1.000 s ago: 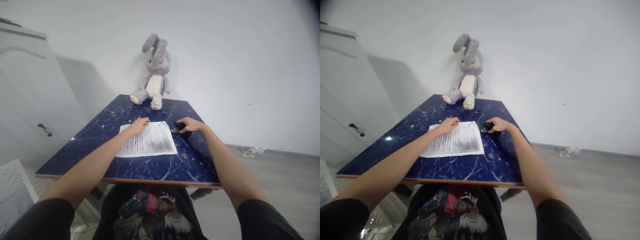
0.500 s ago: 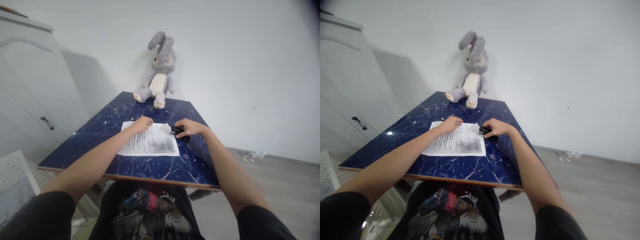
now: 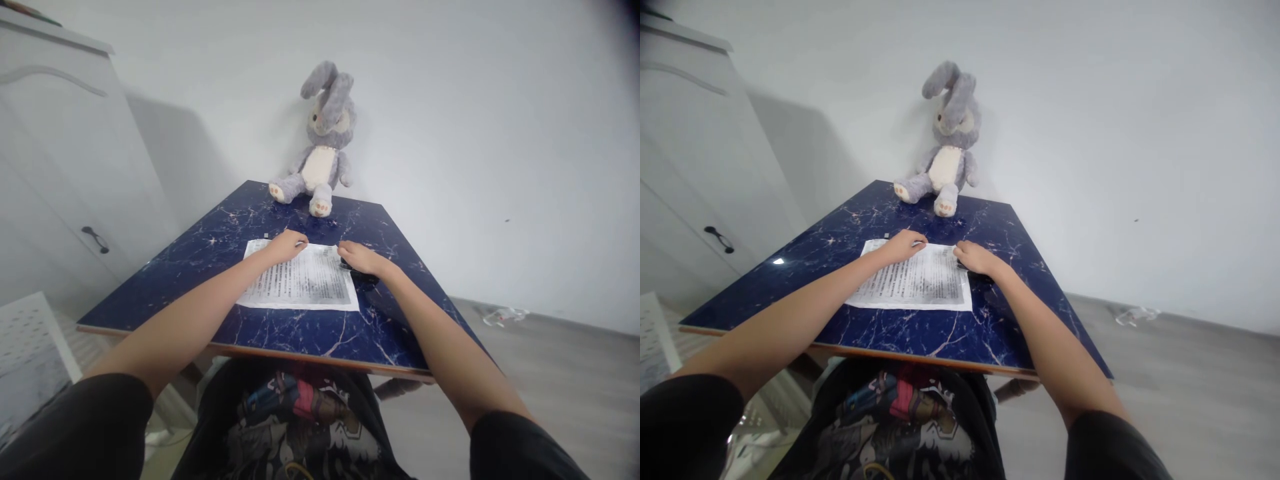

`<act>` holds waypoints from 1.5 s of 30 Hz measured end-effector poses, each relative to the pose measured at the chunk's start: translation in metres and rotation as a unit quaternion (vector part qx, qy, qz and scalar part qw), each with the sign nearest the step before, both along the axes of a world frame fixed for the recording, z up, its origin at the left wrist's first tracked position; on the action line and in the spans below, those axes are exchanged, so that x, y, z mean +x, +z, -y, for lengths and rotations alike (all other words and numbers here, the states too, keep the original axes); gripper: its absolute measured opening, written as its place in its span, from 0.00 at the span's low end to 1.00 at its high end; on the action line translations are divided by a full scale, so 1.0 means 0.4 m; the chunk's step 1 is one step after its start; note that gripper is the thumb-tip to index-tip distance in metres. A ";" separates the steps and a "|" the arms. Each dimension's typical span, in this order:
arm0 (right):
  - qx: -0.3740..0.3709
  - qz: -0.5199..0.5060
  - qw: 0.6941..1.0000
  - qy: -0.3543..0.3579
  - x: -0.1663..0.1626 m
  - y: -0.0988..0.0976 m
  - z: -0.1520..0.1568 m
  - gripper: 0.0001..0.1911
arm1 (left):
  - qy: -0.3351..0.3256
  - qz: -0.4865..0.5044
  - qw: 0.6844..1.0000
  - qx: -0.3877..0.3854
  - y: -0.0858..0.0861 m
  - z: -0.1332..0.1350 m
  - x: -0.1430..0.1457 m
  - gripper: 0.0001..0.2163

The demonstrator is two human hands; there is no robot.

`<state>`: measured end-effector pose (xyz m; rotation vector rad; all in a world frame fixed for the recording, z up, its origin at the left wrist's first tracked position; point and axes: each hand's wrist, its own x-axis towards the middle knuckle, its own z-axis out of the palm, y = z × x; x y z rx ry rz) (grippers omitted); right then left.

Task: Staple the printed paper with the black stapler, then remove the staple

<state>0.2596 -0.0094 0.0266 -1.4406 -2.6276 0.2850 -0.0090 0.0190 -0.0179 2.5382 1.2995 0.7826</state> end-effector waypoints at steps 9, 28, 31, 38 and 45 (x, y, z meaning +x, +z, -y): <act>0.069 0.155 0.983 -0.075 -0.044 -0.019 0.035 0.22 | 0.000 -0.005 1.000 -0.006 0.003 0.008 0.003 0.12; -0.200 0.000 0.970 0.136 0.201 0.083 -0.023 0.22 | -0.070 -0.065 0.995 -0.011 0.014 0.018 -0.015 0.09; -0.160 0.031 0.985 0.062 0.264 0.081 -0.054 0.20 | -0.060 -0.067 0.996 -0.017 0.016 0.022 -0.010 0.10; 0.023 -0.124 0.989 -0.074 0.165 0.079 -0.033 0.21 | -0.047 -0.040 0.998 -0.014 -0.004 0.001 -0.006 0.21; 0.024 -0.137 0.981 0.133 -0.137 0.007 0.109 0.13 | -0.062 0.045 0.996 -0.046 0.011 0.005 -0.019 0.18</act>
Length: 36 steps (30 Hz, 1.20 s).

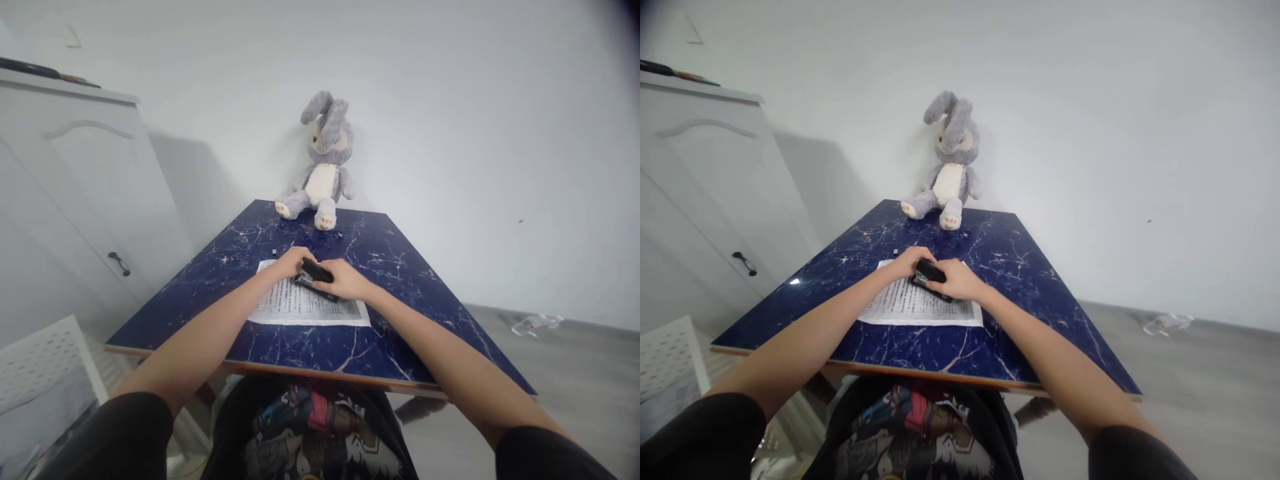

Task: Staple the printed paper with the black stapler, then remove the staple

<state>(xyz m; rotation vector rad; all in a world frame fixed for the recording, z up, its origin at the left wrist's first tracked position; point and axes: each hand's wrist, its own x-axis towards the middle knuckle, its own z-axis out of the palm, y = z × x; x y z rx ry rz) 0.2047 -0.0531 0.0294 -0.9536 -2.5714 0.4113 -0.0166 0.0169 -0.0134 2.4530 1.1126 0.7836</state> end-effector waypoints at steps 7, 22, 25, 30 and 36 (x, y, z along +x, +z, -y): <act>-0.040 0.010 0.999 0.023 -0.033 -0.025 0.022 0.09 | 0.017 0.007 1.000 -0.025 -0.008 -0.015 0.003 0.17; -0.137 0.097 0.984 0.064 0.155 0.032 -0.060 0.19 | -0.037 0.216 0.955 -0.200 -0.009 0.005 0.047 0.11; -0.333 0.074 0.934 0.103 0.203 0.035 -0.078 0.33 | -0.063 0.214 0.951 -0.217 -0.015 0.007 0.050 0.09; -0.455 0.018 0.879 0.138 0.229 0.024 -0.094 0.38 | -0.066 0.234 0.938 -0.248 -0.018 0.005 0.047 0.14; -0.409 0.035 0.901 0.139 0.228 0.023 -0.102 0.32 | -0.028 0.288 0.905 -0.311 -0.020 -0.001 0.048 0.24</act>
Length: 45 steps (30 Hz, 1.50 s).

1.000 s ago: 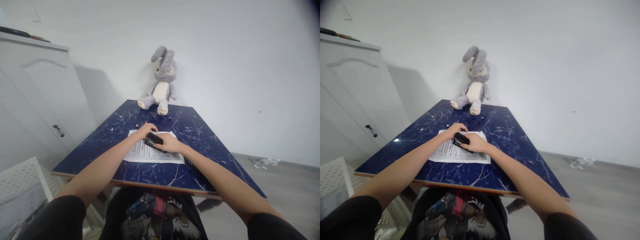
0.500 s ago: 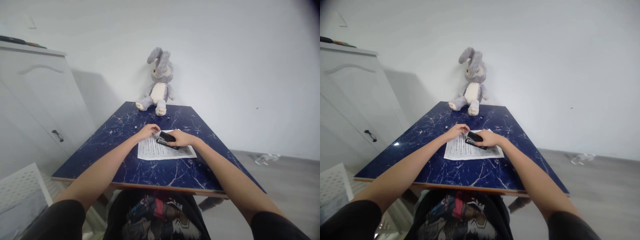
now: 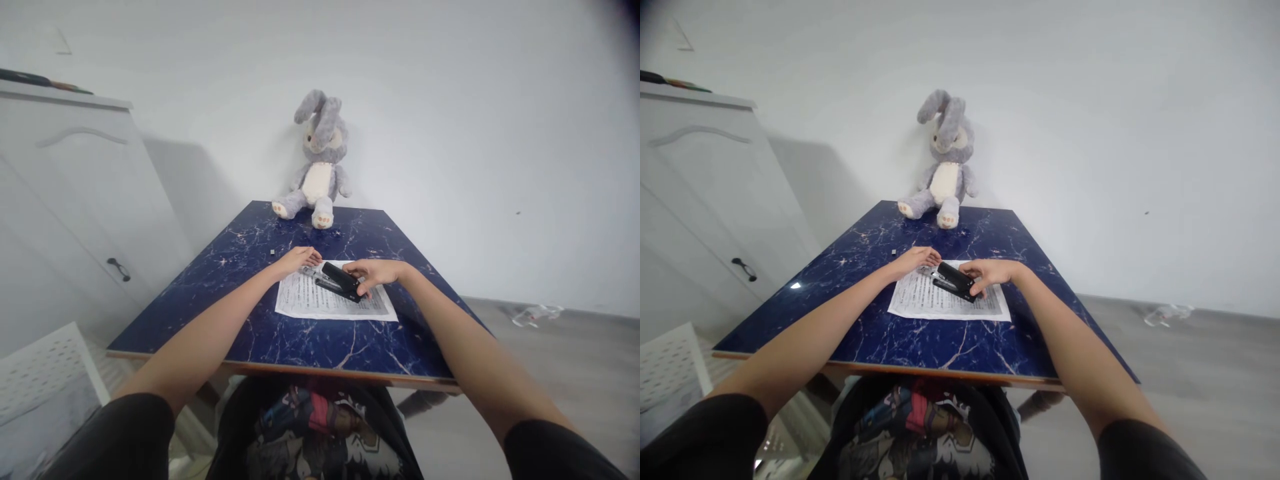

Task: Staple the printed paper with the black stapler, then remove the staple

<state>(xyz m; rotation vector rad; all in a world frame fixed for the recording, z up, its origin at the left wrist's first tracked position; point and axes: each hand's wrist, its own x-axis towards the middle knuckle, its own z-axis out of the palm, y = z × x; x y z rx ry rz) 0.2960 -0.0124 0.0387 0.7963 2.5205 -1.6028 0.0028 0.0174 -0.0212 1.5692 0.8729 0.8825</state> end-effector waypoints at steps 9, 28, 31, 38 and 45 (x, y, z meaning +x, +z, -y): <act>0.312 -0.004 0.949 -0.045 -0.111 -0.010 0.047 0.16 | 0.006 0.031 0.999 -0.016 0.003 0.002 -0.002 0.24; 0.708 0.120 0.690 -0.090 -0.159 -0.059 0.068 0.29 | 0.056 0.214 0.942 -0.250 0.053 0.030 0.002 0.11; 0.718 0.123 0.681 -0.075 -0.162 -0.054 0.076 0.29 | 0.075 0.229 0.939 -0.245 0.054 0.033 0.003 0.07; 0.720 0.124 0.679 -0.072 -0.173 -0.053 0.095 0.30 | 0.087 0.243 0.935 -0.241 0.049 0.034 0.006 0.07; 0.588 0.030 0.778 -0.222 -0.148 -0.059 0.056 0.34 | 0.149 0.239 0.943 -0.178 0.046 0.015 -0.007 0.14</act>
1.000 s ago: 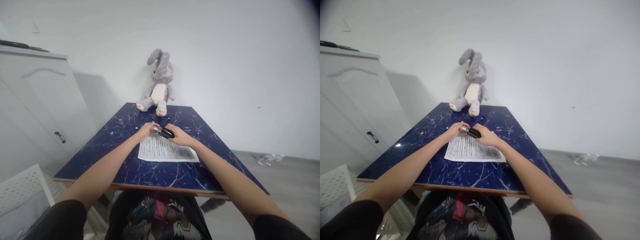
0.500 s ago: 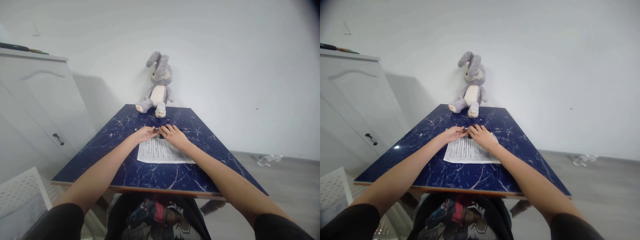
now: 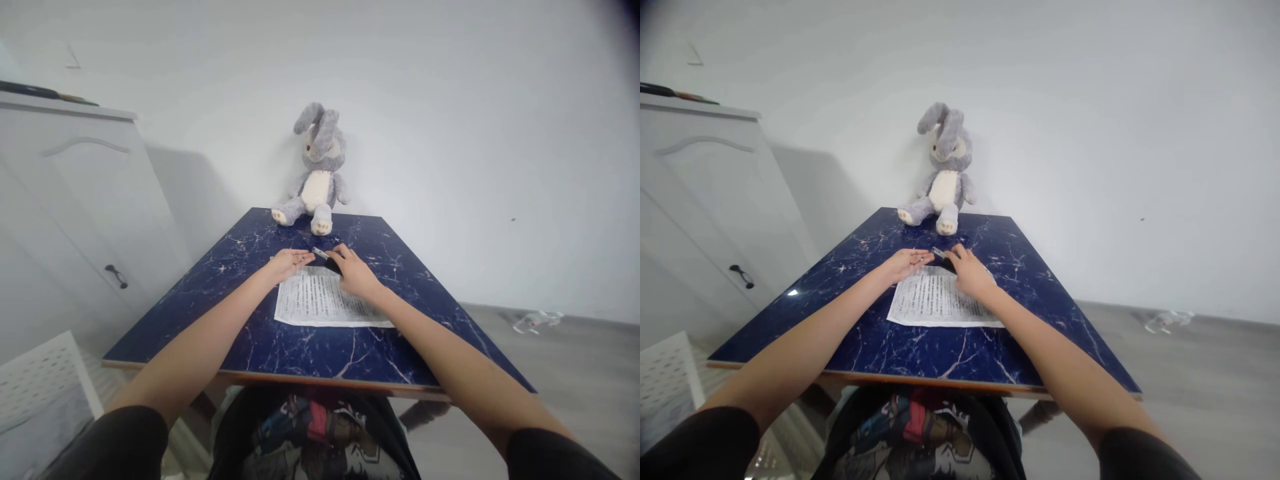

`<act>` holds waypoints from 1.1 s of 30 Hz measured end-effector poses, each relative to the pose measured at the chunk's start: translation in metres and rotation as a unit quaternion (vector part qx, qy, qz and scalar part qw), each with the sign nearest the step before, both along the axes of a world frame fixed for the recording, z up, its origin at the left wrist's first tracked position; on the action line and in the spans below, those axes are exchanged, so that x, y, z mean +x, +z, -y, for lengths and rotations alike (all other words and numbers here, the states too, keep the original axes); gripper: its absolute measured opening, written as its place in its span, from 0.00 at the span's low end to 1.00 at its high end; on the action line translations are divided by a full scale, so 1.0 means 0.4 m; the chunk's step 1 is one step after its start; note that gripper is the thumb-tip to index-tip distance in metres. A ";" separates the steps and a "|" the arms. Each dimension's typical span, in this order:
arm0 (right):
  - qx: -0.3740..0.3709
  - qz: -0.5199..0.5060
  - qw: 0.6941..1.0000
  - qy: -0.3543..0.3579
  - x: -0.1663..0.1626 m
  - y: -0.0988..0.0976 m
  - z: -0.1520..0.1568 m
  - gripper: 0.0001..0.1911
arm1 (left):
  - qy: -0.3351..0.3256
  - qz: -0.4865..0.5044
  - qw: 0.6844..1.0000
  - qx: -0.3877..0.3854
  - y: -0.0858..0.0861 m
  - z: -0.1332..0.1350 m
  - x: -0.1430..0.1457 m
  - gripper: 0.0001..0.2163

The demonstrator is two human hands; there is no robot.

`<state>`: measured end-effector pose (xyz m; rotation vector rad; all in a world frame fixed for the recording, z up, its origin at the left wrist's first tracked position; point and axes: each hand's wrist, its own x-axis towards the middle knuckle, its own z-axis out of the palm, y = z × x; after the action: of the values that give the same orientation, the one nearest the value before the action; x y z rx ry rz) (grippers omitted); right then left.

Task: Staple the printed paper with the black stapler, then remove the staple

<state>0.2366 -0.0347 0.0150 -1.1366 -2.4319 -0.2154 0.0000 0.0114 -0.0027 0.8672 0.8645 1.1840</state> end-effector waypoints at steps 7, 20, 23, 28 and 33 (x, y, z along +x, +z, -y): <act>-0.236 -0.099 0.965 0.059 -0.005 0.033 0.003 0.07 | 0.073 -0.019 0.980 0.182 0.025 0.007 0.000 0.06; 0.015 -0.226 0.954 0.195 -0.002 0.030 -0.003 0.16 | -0.093 -0.238 0.884 0.391 0.040 0.081 0.030 0.23; 0.040 -0.218 0.951 0.213 -0.012 0.018 0.000 0.11 | -0.104 -0.225 0.888 0.387 0.042 0.087 0.035 0.21; 0.055 -0.222 0.955 0.191 -0.017 0.016 -0.002 0.08 | -0.075 -0.260 0.883 0.383 0.046 0.090 0.042 0.20; 0.030 -0.258 0.965 0.028 0.068 0.007 -0.084 0.10 | 0.152 -0.494 0.807 0.285 0.052 0.071 0.010 0.11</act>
<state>0.2638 -0.0012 0.0180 -0.9518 -1.9760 0.0252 0.0039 -0.0169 0.0182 1.9976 1.5551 1.2673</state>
